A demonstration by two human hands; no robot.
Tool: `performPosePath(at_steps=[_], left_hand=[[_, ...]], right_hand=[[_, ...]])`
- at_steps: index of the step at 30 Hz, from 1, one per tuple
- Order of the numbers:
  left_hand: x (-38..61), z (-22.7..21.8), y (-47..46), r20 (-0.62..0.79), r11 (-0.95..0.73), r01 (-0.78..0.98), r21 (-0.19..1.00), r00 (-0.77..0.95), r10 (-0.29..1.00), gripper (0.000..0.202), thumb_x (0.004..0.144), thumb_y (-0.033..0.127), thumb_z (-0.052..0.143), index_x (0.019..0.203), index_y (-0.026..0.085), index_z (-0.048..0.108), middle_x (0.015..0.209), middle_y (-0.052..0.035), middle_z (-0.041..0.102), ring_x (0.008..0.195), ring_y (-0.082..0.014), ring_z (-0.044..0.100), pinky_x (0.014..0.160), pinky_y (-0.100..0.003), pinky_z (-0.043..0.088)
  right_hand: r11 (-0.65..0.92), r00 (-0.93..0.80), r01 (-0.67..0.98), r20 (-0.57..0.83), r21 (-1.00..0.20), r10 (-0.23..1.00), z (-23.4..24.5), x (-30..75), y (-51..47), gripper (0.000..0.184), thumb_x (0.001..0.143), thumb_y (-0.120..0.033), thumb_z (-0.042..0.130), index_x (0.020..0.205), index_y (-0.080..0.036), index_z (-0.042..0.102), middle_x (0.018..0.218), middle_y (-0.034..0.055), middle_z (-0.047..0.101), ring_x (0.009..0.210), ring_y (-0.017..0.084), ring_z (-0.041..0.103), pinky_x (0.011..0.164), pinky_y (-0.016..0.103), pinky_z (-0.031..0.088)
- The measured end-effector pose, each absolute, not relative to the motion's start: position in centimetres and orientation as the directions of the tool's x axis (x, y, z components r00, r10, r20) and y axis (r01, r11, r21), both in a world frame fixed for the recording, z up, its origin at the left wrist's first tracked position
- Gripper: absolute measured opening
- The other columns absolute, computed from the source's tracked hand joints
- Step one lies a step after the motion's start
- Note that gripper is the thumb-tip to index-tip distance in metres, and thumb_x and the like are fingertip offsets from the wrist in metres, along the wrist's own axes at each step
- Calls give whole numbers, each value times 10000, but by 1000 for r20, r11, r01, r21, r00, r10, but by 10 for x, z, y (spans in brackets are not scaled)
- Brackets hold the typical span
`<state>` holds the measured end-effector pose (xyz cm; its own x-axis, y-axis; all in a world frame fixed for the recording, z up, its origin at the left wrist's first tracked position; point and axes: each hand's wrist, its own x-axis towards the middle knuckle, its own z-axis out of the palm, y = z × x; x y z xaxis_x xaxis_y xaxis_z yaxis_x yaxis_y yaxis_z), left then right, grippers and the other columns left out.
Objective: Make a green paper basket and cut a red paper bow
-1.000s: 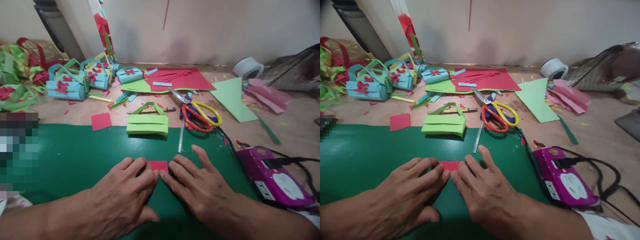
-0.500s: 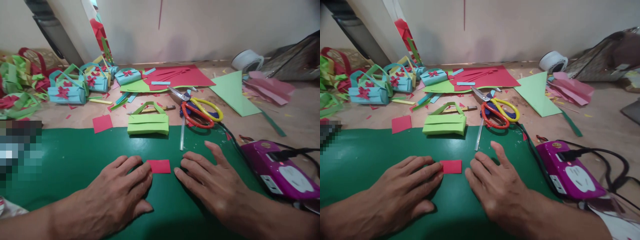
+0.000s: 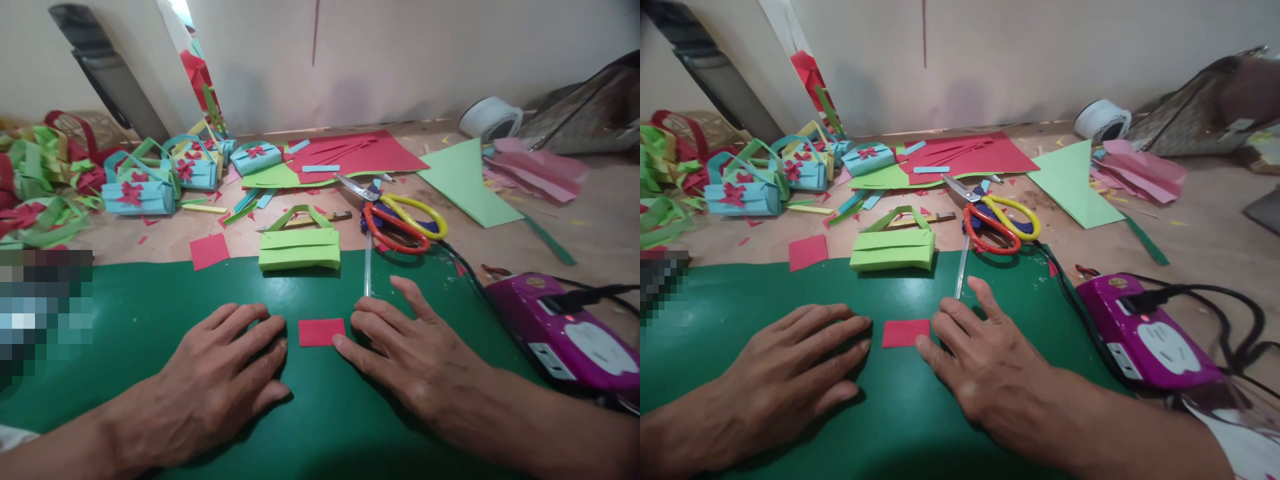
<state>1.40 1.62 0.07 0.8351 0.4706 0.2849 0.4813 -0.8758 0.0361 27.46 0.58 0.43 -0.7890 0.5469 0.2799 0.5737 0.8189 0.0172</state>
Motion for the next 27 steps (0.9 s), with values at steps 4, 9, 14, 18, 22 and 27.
performPosePath(at_steps=[4,9,14,18,22,27], left_hand=[[22,-2,22,312,-878,472,84,824,472,364,839,421,538,1071,143,575,1022,-114,598,909,-261,520,744,-404,437],[35,-4,28,146,-892,428,144,882,447,447,858,507,442,1142,180,552,1075,-117,561,867,-250,504,706,-410,430],[32,-3,28,139,-904,415,103,894,426,366,877,451,455,1112,190,560,1036,-89,575,900,-235,506,757,-393,419],[27,1,26,194,-912,403,77,891,410,266,887,361,482,1056,179,577,1014,-88,588,931,-221,517,808,-371,418],[24,7,24,166,-906,411,102,891,423,198,880,292,511,1022,176,587,1018,-82,602,941,-211,533,824,-358,434],[24,1,22,215,-903,394,171,879,425,176,880,236,492,990,153,600,1028,-76,612,938,-217,529,796,-369,447]], right_hand=[[824,-797,564,292,49,529,1,274,6,374,921,-110,269,981,-163,634,852,78,634,879,230,514,941,531,237],[828,-806,561,242,19,540,-3,272,7,304,902,-151,362,1110,-183,580,895,75,618,888,237,519,938,552,249],[832,-815,551,254,61,521,-1,271,7,297,904,-155,358,1081,-167,595,895,73,624,918,243,515,972,537,215],[812,-795,576,300,100,527,-1,278,2,391,936,-121,241,1011,-171,621,898,65,631,949,230,515,993,537,213],[821,-812,557,290,127,506,-1,287,-2,414,919,-66,226,1011,-132,624,905,77,641,988,240,526,1006,557,226],[845,-844,496,343,202,413,3,283,-2,370,887,-51,287,1082,-41,602,945,143,668,972,286,566,945,557,323]])
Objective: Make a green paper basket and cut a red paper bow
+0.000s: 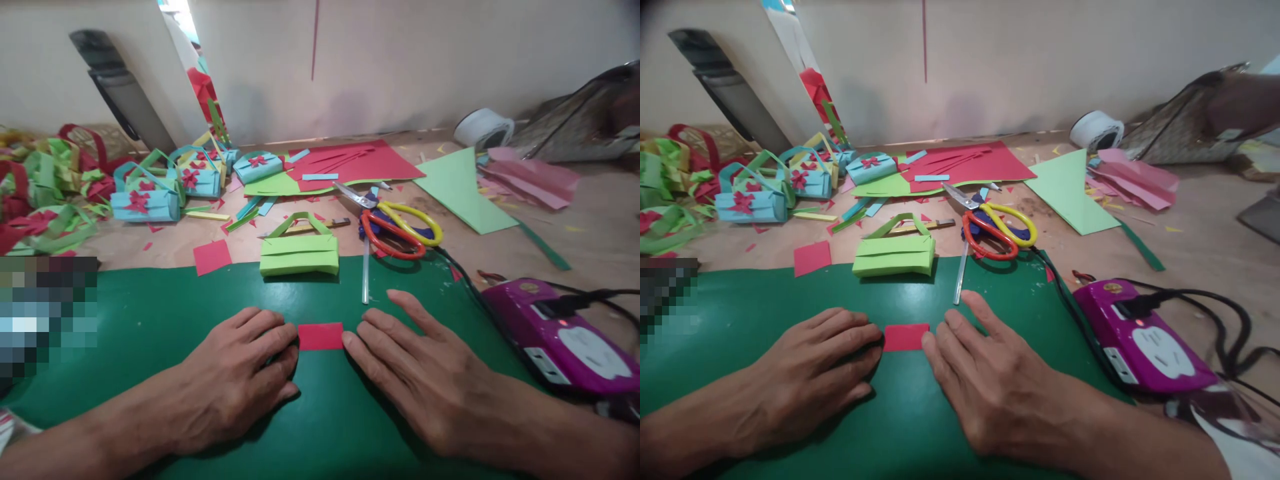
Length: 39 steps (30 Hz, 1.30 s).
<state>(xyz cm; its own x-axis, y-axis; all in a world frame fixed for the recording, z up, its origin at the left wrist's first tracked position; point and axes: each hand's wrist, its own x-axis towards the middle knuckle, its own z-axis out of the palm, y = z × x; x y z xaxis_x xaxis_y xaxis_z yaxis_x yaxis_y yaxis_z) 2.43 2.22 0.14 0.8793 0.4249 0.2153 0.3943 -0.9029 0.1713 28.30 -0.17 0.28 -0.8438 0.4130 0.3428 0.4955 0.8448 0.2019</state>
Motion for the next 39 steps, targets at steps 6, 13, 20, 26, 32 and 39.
performPosePath(at_steps=[6,13,20,26,32,39], left_hand=[[26,-1,26,274,-910,369,190,870,410,132,849,212,531,929,151,616,952,-80,632,863,-196,541,743,-350,466],[30,-4,25,294,-887,403,223,840,456,119,859,213,517,856,145,615,900,-77,621,810,-182,526,715,-333,460],[43,-4,31,201,-890,456,-24,874,442,170,893,145,415,977,128,563,860,-70,567,717,-186,463,603,-322,429],[56,6,36,72,-888,394,-236,918,389,137,878,123,412,854,133,547,819,-71,530,714,-211,459,514,-315,390],[55,7,43,163,-892,373,-255,926,340,131,869,143,444,773,158,530,758,-48,541,655,-194,456,485,-311,370],[48,32,60,487,-881,259,-396,873,38,169,845,119,461,931,88,603,850,-105,605,767,-215,532,575,-324,445]], right_hand=[[853,-899,419,274,311,342,6,265,3,299,856,-76,369,918,-52,660,856,159,677,839,276,594,872,521,380],[848,-912,405,216,342,349,4,264,7,258,858,-57,382,801,-102,630,740,109,633,730,244,579,779,479,412],[840,-894,443,223,315,388,4,263,14,221,871,-75,398,869,-93,619,740,88,607,688,216,544,747,429,412],[849,-870,484,216,212,443,5,265,18,208,876,-77,398,857,-101,604,747,83,597,678,199,509,727,389,405],[821,-748,550,347,-151,565,-5,266,20,260,876,-47,354,814,-132,593,713,71,604,651,176,500,647,327,396],[164,-298,290,74,-943,952,17,256,26,439,778,-186,581,1206,-190,481,994,50,626,861,163,587,737,288,448]])
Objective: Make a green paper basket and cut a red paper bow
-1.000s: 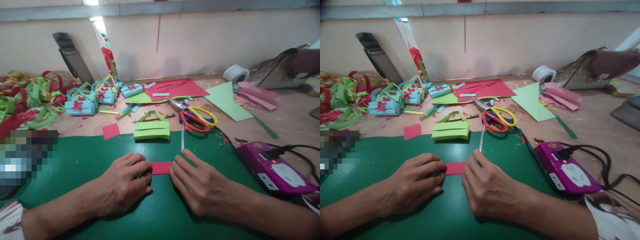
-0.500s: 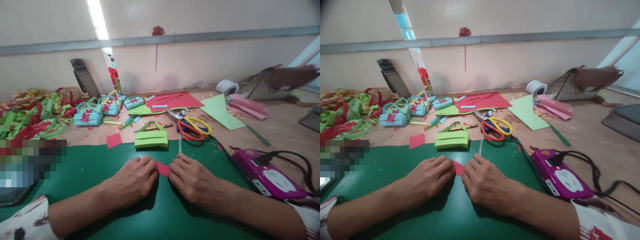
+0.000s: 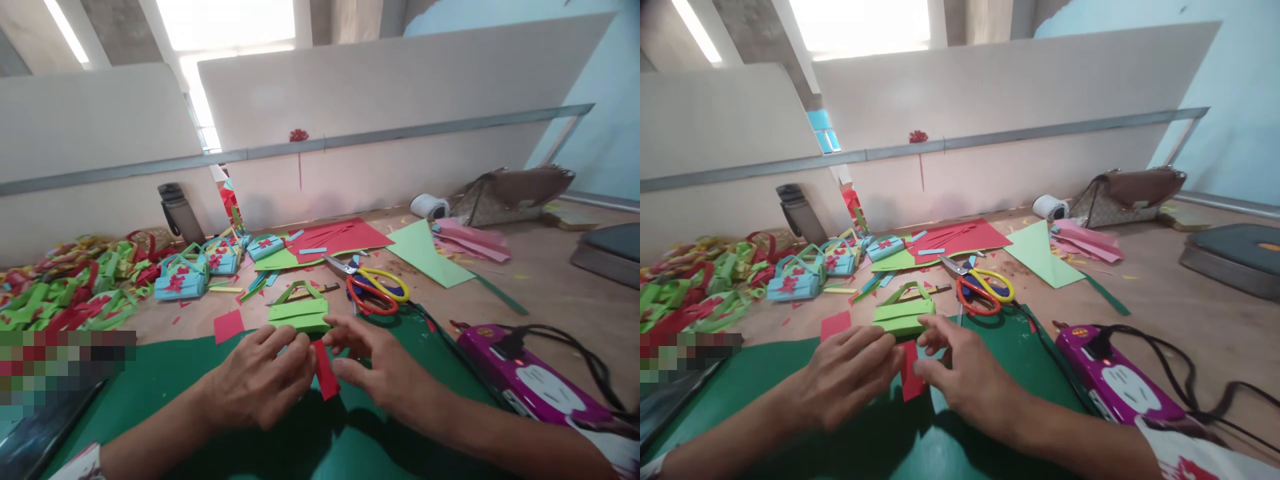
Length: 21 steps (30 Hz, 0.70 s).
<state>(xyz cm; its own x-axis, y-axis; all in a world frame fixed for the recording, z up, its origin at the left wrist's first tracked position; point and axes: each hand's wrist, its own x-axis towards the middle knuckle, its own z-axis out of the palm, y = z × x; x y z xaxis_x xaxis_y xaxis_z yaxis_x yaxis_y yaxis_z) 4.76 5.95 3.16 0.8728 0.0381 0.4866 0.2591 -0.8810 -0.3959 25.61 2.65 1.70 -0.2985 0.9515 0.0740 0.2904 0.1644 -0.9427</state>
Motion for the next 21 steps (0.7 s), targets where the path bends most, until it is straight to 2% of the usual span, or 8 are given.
performPosePath(at_steps=[5,7,8,10,11,13,17,21], left_hand=[[56,47,65,660,-891,301,-341,752,1,161,818,87,515,941,111,616,851,-100,633,806,-211,564,650,-332,472],[61,48,65,788,-918,396,1,565,245,182,845,95,482,967,146,607,847,-83,638,775,-179,574,653,-307,472],[65,47,63,766,-861,418,290,438,471,178,861,129,479,993,155,595,841,-73,640,752,-160,580,638,-283,475],[72,44,61,410,-495,295,817,307,859,207,869,258,503,1029,149,575,793,-55,639,660,-133,578,559,-242,470],[75,42,59,196,-270,194,943,330,923,242,855,321,524,1003,139,583,769,-49,637,620,-123,571,533,-233,464],[82,37,57,-33,7,68,998,391,920,257,796,365,597,864,117,613,662,-22,612,541,-98,534,489,-204,428],[87,28,56,-125,134,3,991,383,915,201,743,281,656,657,109,596,487,20,545,437,-55,463,462,-169,366],[84,26,55,-253,330,-164,930,367,895,204,692,259,694,622,137,547,453,48,505,386,-52,433,423,-172,367]], right_hand=[[-90,-277,-91,-62,-992,959,41,246,36,471,665,-201,654,1099,-146,479,577,-90,501,514,73,459,521,205,351],[-40,-205,-115,-15,-993,979,46,245,37,454,663,-208,653,1078,-152,478,604,-80,529,536,74,469,535,205,361],[-15,-176,-113,5,-993,984,47,245,37,448,671,-210,645,1079,-155,469,630,-69,553,553,78,486,545,208,376],[26,-147,-92,39,-995,988,46,245,36,432,692,-212,626,1082,-156,448,663,-50,590,574,88,518,562,217,402],[42,-150,-77,53,-996,987,44,244,37,425,704,-212,617,1084,-155,435,667,-44,601,576,93,530,565,222,411],[63,-170,-38,69,-997,983,38,242,37,402,724,-203,604,1077,-153,419,645,-46,594,564,101,543,553,226,417],[175,-179,157,146,-972,973,28,244,36,343,773,-167,559,1090,-164,429,654,-45,556,583,117,555,565,245,451],[648,-330,505,566,-570,756,23,259,31,337,844,-57,445,1151,-191,475,1047,82,568,1006,181,546,875,350,443]])
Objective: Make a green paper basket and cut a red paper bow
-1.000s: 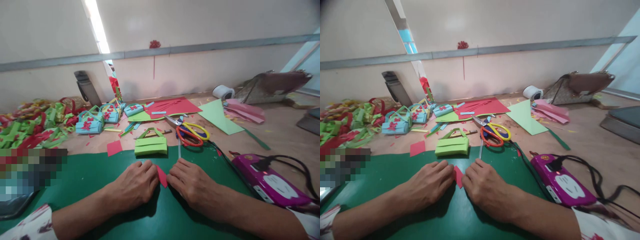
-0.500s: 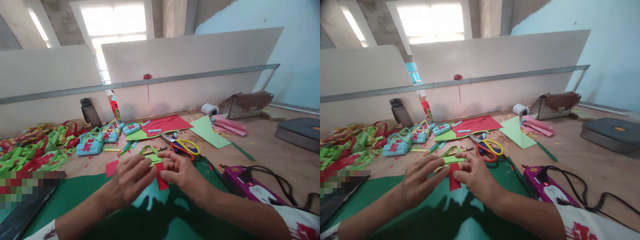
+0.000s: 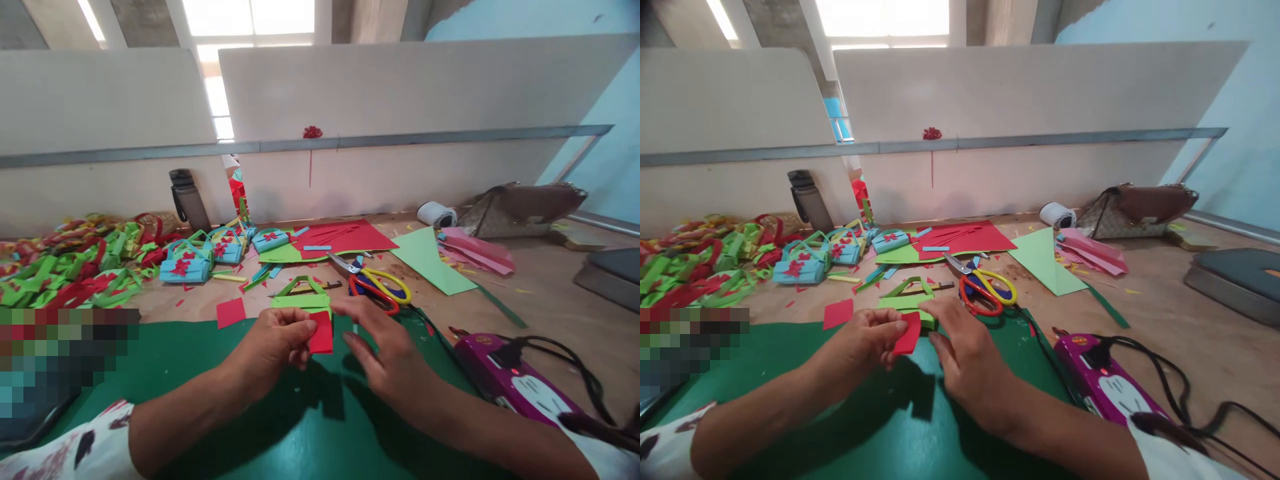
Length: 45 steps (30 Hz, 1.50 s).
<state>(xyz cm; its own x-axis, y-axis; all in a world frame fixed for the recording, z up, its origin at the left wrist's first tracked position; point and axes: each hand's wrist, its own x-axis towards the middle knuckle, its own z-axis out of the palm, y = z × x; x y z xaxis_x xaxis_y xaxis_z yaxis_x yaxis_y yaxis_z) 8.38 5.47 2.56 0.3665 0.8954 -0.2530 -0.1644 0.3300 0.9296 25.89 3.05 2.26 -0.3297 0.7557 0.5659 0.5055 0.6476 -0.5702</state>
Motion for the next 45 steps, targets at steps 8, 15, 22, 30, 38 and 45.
performPosePath(at_steps=[8,15,22,30,38,45], left_hand=[[83,23,44,-302,438,-252,863,437,847,176,707,243,686,654,138,555,507,22,537,439,-68,474,462,-189,391],[87,26,39,-275,344,-103,933,414,868,162,719,268,674,674,122,620,537,-2,588,492,-82,516,516,-194,395],[88,35,36,-279,298,28,954,442,852,198,733,290,655,647,112,652,590,-20,630,512,-86,527,534,-196,399],[88,32,33,-288,324,14,946,494,820,190,781,264,603,696,107,667,662,-42,654,540,-85,538,552,-194,414],[86,30,32,-284,334,-6,943,511,811,179,768,276,614,726,115,681,692,-50,670,567,-104,558,575,-215,431],[89,31,31,-337,367,30,930,471,815,172,730,279,653,679,117,682,671,-43,674,537,-94,552,550,-206,424]], right_hand=[[848,-494,481,731,-222,471,16,264,25,213,793,-27,548,947,-169,582,1200,115,431,1174,267,419,983,457,368],[704,-347,427,616,-568,707,19,257,24,127,802,-101,600,780,-210,662,1094,48,545,1073,174,523,923,275,401],[315,-195,321,263,-893,945,31,251,17,148,783,-197,619,636,-185,620,722,-2,622,691,127,589,679,233,443],[215,-147,302,178,-929,973,31,250,18,199,739,-154,597,544,-174,560,649,-6,584,628,116,551,599,219,422],[176,-140,300,139,-937,980,29,251,20,193,734,-168,586,546,-176,544,649,0,578,627,120,551,576,218,429],[215,-139,366,175,-905,975,28,250,19,192,733,-165,585,545,-184,551,632,3,594,616,129,560,575,233,440]])
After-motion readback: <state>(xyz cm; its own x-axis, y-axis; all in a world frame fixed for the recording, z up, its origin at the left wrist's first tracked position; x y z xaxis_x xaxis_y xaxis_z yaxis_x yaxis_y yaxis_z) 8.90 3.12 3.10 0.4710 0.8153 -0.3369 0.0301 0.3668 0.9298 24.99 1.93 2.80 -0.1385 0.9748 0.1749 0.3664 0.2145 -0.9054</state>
